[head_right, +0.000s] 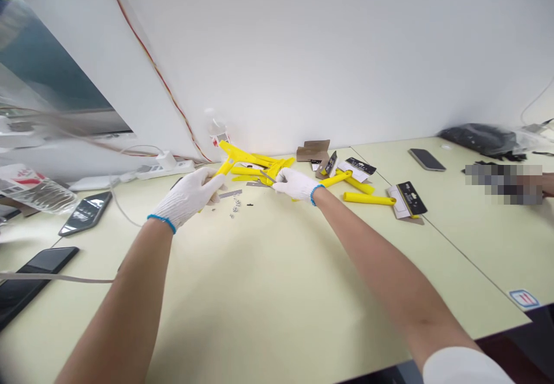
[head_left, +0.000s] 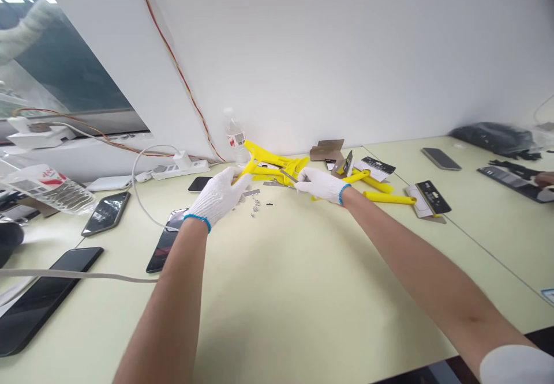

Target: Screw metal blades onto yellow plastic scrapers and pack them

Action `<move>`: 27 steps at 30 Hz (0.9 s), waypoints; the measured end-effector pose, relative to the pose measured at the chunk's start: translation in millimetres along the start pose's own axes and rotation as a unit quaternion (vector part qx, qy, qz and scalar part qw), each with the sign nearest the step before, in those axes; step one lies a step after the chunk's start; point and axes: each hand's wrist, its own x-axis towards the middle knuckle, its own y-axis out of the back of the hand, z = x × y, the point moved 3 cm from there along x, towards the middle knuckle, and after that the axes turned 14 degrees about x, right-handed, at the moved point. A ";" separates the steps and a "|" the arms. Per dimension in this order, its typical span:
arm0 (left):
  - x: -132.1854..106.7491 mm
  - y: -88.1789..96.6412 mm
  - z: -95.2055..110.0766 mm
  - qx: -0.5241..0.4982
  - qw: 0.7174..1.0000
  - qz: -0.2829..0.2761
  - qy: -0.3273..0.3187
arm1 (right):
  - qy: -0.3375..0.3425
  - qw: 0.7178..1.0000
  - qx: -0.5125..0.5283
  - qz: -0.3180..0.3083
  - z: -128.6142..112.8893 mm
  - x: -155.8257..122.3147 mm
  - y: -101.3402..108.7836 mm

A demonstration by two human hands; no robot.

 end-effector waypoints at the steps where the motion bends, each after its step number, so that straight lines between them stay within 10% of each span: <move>1: -0.1 -0.9 0.8 -0.007 1.000 -0.004 0.000 | 0.001 1.000 -0.001 0.002 2.8 -5.8 0.4; 17: -11.9 -8.1 14.8 -0.076 0.992 -0.100 0.011 | 0.120 0.982 0.144 -0.003 36.2 -68.8 25.4; 27: -5.9 -16.0 8.8 -0.009 0.995 -0.092 -0.033 | 0.148 0.964 0.220 -0.024 21.8 -11.1 16.6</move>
